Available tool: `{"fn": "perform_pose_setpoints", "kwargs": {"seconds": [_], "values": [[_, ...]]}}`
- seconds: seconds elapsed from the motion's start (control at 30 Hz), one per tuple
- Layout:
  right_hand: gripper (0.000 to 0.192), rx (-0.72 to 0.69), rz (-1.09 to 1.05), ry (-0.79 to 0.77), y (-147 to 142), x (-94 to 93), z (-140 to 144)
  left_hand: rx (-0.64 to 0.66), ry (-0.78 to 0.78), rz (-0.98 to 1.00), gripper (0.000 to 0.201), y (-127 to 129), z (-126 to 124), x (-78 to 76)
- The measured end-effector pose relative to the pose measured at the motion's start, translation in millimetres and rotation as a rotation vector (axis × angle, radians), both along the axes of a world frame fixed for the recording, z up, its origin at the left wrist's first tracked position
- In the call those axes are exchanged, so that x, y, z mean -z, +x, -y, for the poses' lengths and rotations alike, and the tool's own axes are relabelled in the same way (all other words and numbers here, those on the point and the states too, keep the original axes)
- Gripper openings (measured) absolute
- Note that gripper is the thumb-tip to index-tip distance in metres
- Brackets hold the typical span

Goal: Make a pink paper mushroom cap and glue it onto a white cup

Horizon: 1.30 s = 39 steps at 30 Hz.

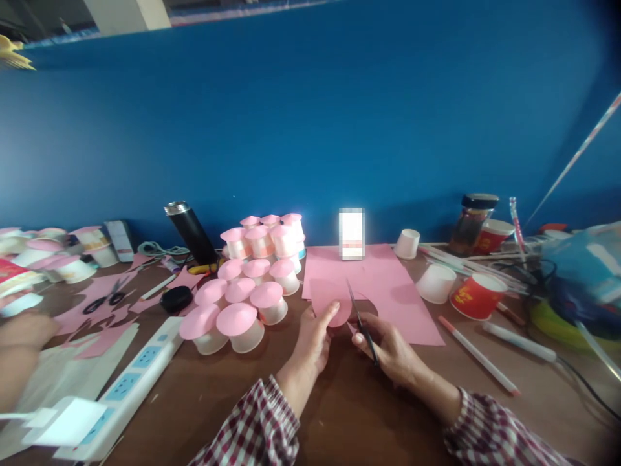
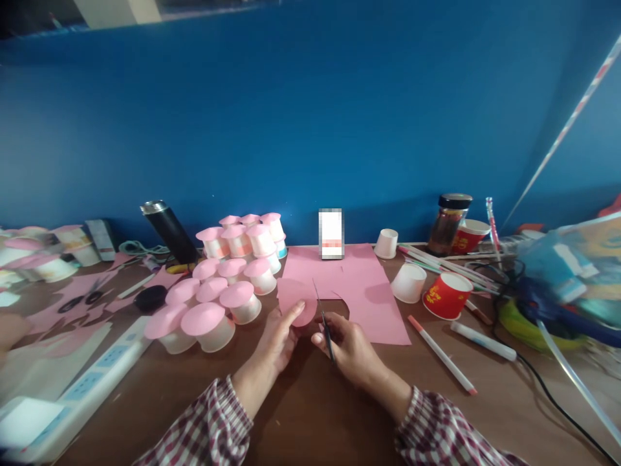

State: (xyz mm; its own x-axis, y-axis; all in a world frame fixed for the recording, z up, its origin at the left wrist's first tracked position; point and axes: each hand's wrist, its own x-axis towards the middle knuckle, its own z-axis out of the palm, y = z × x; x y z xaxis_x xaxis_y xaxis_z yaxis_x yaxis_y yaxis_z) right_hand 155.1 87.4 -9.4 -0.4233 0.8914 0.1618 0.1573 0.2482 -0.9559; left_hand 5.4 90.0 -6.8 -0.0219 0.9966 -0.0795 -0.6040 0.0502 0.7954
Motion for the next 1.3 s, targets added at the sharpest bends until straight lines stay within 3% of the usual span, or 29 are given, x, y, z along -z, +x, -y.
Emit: {"fn": "perform_pose_setpoints", "kwargs": {"seconds": [0.43, 0.97, 1.3], "values": [[0.043, -0.044, 0.059, 0.022, 2.0, -2.1, 0.7, -0.066, -0.019, -0.025, 0.037, 0.6, -2.9, 4.7], [0.047, -0.043, 0.093, 0.006, 0.7, -9.3, 2.9, -0.018, -0.026, 0.040, 0.037, 0.1, 1.0, 3.6], [0.049, -0.016, 0.120, -0.030, 2.4, -3.1, 0.9, -0.015, 0.001, 0.046, 0.037, 0.2, 1.3, 3.4]]}}
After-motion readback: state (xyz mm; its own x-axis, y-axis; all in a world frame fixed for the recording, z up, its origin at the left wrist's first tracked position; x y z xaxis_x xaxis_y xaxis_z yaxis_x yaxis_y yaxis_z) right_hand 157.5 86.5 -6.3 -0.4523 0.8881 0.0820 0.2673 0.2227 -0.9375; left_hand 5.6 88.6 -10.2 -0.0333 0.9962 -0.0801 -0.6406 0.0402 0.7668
